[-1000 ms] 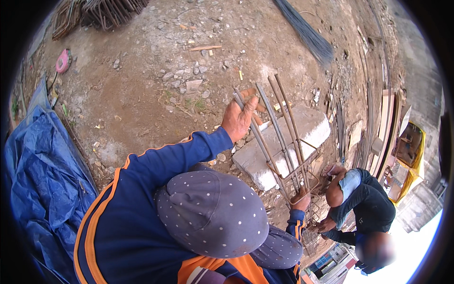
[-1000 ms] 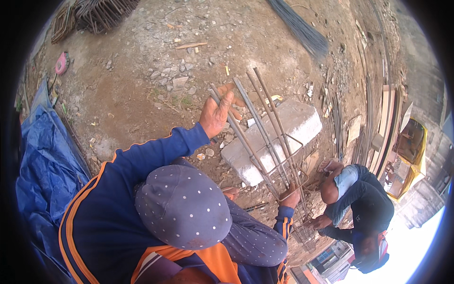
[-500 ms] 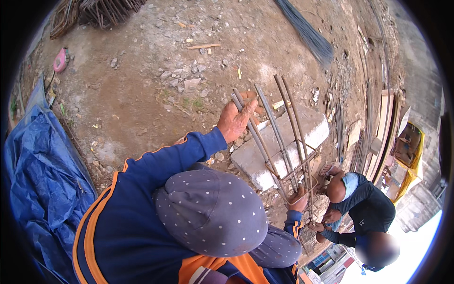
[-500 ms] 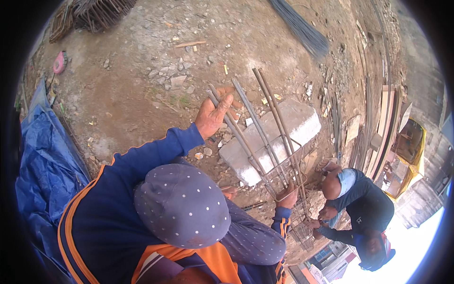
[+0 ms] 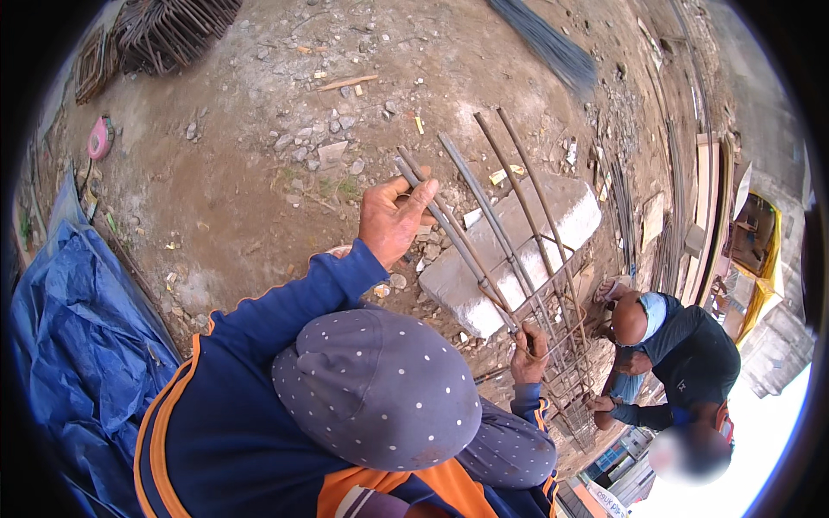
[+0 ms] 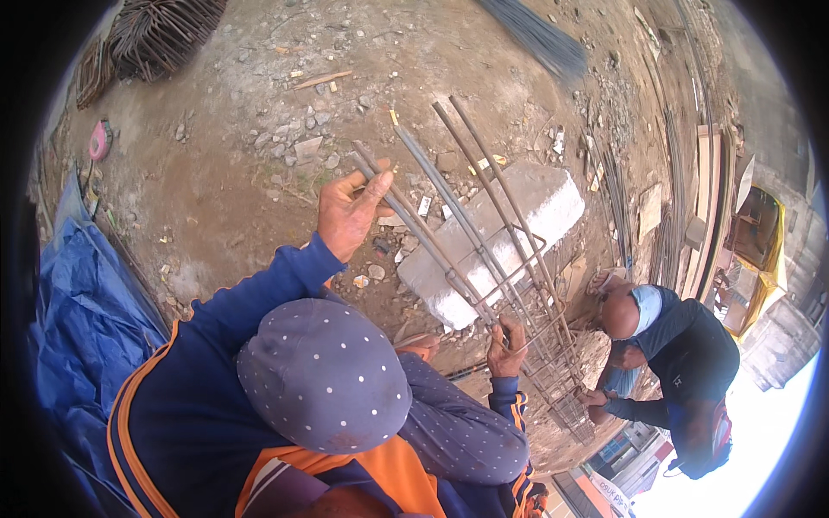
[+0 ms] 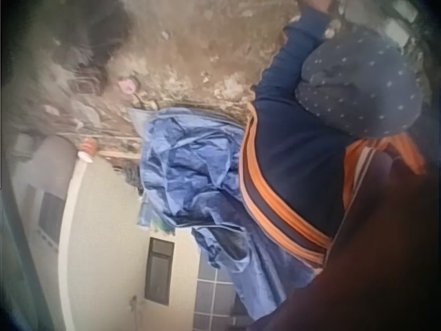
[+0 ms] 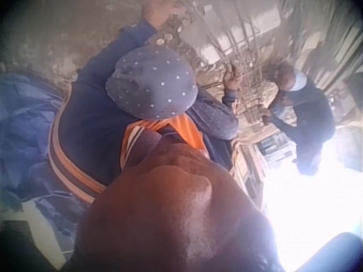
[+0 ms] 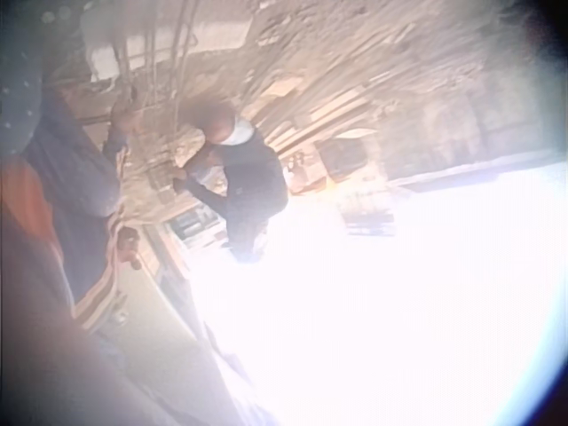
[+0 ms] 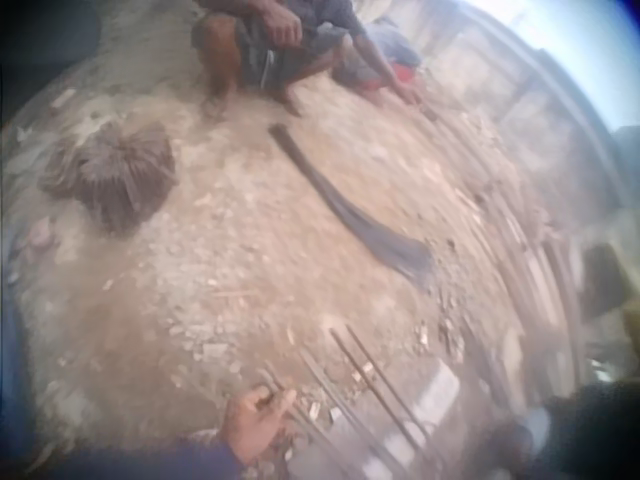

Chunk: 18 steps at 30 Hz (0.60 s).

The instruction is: The person sits on the ground and uses pliers to twist wire ties around intersecting rebar rods, securing a rebar cage. They adjust the cage position and continue tying intersections while other workers are present nearby.

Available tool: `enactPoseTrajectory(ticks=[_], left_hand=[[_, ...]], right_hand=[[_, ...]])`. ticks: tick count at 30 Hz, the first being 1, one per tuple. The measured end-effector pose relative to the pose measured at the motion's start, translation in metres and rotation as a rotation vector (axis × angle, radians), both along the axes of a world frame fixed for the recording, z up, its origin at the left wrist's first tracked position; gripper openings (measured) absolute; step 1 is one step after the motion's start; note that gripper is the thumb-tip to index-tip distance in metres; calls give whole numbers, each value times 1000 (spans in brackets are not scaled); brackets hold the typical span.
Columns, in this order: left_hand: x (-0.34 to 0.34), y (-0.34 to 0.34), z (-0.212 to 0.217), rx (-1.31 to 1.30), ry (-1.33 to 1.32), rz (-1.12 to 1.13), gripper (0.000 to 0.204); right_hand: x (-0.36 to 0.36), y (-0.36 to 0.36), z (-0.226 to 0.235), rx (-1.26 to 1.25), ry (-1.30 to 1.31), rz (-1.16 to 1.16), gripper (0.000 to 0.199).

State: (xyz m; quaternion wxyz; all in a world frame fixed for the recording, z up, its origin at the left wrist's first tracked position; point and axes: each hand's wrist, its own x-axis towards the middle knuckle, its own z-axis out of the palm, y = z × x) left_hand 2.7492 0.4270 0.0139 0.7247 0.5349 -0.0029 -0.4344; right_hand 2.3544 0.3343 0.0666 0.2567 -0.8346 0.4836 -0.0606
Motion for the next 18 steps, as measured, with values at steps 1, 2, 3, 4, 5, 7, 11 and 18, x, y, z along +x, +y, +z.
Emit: enactPoseTrajectory(ticks=[1,2,3,4,5,7,11,18], left_hand=[[0,0,0,-3,5,-13,43],[-1,0,-1,-3,10,-22,44],[-1,0,-1,-4,16,-32,45],[-1,1,-1,-9,11,-30,45],[-1,1,1,-16,8,-32,45],[-1,2,1,-21,4,-45,45],[0,3,-2,-15,-11,-70,44],[-1,0,3,49,-11,-61,32]], right_hand=[[-14,-1,-11,17,-65,-16,18],[-14,1,-11,77,-92,-76,19],[-14,3,-11,137,-120,-135,20],[-14,4,-12,197,-148,-194,20],[-16,5,-13,196,-155,-191,21],[-17,4,-16,195,-171,-185,23],[-11,3,-13,191,-166,-165,24],[-11,1,-13,179,-122,-150,21]])
